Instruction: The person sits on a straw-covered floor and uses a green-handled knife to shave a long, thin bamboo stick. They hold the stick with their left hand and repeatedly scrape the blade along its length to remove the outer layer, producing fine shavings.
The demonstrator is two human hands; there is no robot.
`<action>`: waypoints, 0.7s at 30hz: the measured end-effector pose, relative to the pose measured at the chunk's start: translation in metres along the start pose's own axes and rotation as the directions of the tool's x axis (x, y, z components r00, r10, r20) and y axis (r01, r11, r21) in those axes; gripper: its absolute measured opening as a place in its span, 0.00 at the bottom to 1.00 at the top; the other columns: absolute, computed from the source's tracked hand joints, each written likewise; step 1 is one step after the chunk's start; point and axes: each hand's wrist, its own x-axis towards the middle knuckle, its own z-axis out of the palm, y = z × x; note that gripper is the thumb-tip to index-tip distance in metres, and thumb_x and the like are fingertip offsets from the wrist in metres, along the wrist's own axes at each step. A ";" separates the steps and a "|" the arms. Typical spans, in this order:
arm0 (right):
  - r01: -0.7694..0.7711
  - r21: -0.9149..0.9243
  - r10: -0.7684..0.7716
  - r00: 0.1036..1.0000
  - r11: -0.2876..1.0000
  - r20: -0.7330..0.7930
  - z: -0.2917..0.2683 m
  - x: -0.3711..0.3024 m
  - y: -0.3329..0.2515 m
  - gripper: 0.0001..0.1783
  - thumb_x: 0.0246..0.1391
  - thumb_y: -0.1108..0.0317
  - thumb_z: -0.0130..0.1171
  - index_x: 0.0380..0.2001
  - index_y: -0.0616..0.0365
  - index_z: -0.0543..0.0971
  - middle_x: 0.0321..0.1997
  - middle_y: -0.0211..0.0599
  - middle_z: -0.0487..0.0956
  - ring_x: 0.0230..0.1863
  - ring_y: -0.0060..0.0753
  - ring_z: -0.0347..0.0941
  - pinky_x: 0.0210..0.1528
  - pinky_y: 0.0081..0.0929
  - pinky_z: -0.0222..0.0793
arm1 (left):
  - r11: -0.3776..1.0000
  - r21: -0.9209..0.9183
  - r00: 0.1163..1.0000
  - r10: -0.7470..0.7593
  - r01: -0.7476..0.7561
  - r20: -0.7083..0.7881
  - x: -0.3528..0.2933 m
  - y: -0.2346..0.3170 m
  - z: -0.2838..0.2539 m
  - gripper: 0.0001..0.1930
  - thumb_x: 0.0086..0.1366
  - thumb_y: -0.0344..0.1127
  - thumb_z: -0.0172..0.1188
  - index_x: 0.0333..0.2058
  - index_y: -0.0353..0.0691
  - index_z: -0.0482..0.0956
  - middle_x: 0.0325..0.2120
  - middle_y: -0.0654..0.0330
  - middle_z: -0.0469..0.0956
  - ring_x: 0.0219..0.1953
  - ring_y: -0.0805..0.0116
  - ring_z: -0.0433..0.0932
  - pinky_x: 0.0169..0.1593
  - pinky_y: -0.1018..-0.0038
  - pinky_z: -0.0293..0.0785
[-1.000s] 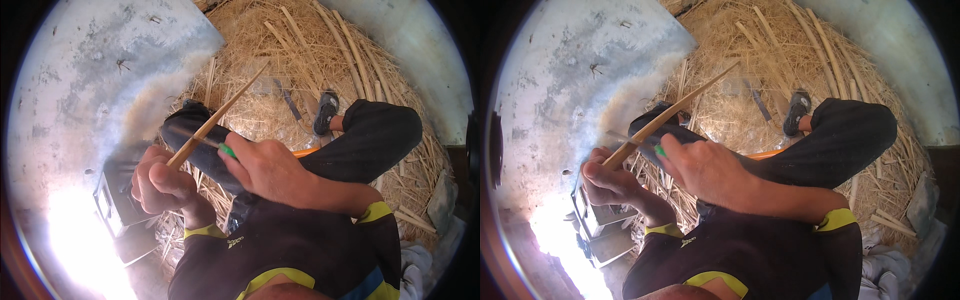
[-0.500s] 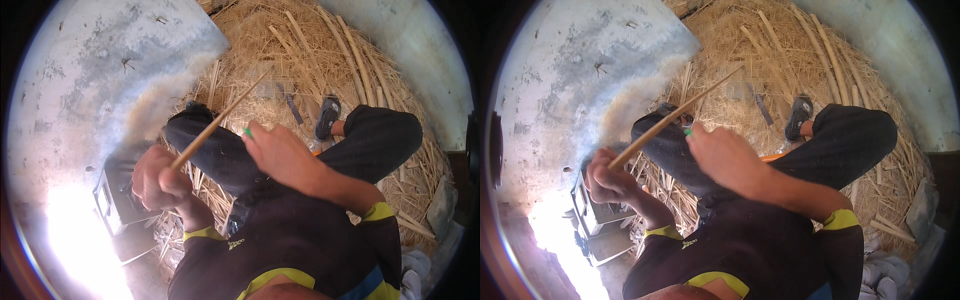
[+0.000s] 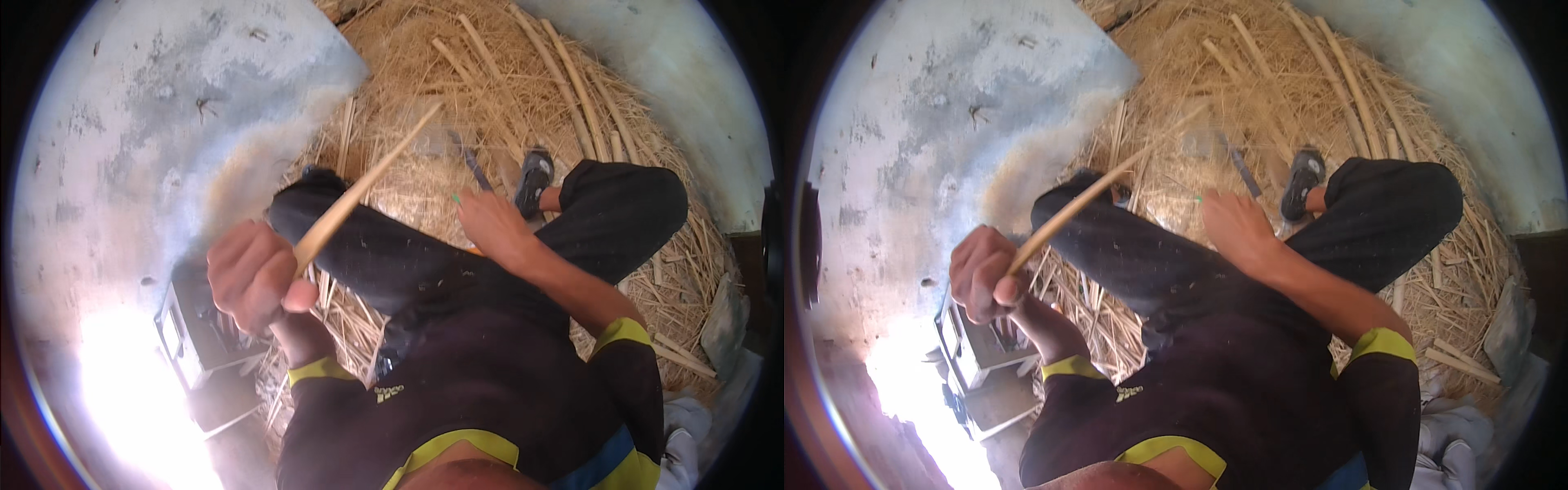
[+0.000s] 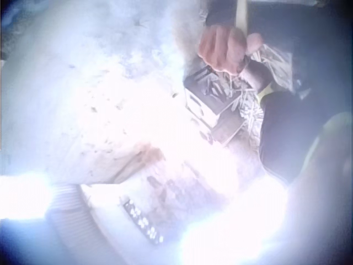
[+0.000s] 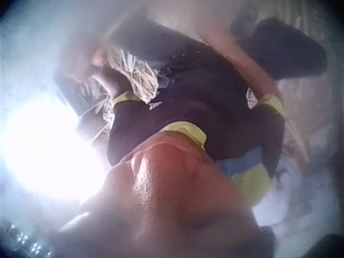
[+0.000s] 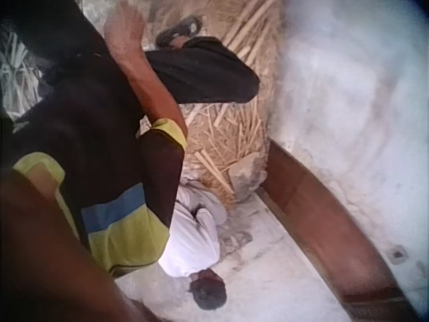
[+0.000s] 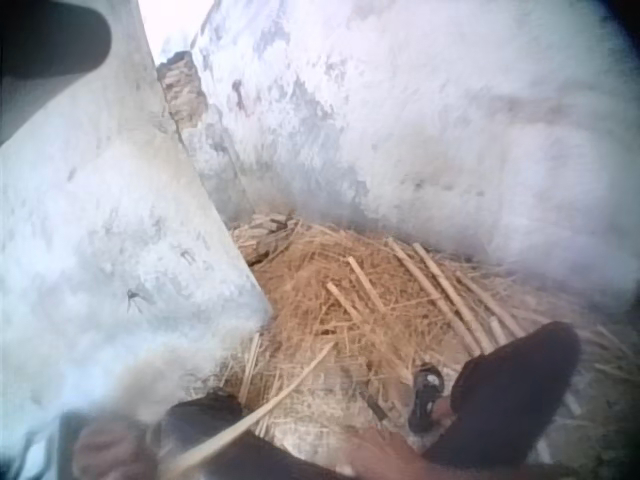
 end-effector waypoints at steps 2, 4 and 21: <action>-0.011 0.067 0.012 1.000 0.998 -0.027 -0.039 -0.001 -0.051 0.12 0.61 0.65 0.47 0.35 0.66 0.70 0.17 0.57 0.74 0.22 0.61 0.73 0.24 0.47 0.70 | 1.000 0.015 0.999 0.021 -0.020 -0.047 -0.002 -0.013 0.005 0.30 0.63 0.60 0.50 0.16 0.38 0.61 0.07 0.66 0.56 0.08 0.72 0.54 0.14 0.76 0.44; -0.166 0.304 0.170 0.985 0.938 0.014 -0.075 -0.004 -0.089 0.13 0.62 0.63 0.48 0.35 0.66 0.68 0.16 0.56 0.73 0.20 0.61 0.72 0.23 0.47 0.68 | 1.000 -0.010 0.999 -0.028 0.028 -0.046 -0.002 -0.009 0.003 0.29 0.63 0.59 0.50 0.16 0.38 0.62 0.07 0.66 0.55 0.08 0.72 0.53 0.14 0.75 0.44; -0.036 0.284 0.026 0.999 0.958 0.038 -0.081 0.003 -0.098 0.11 0.59 0.66 0.53 0.30 0.63 0.66 0.14 0.50 0.71 0.19 0.54 0.73 0.19 0.42 0.67 | 0.976 -0.135 0.940 0.201 -0.169 0.274 0.014 -0.013 -0.009 0.31 0.62 0.64 0.45 0.19 0.37 0.58 0.08 0.65 0.56 0.08 0.74 0.52 0.13 0.77 0.42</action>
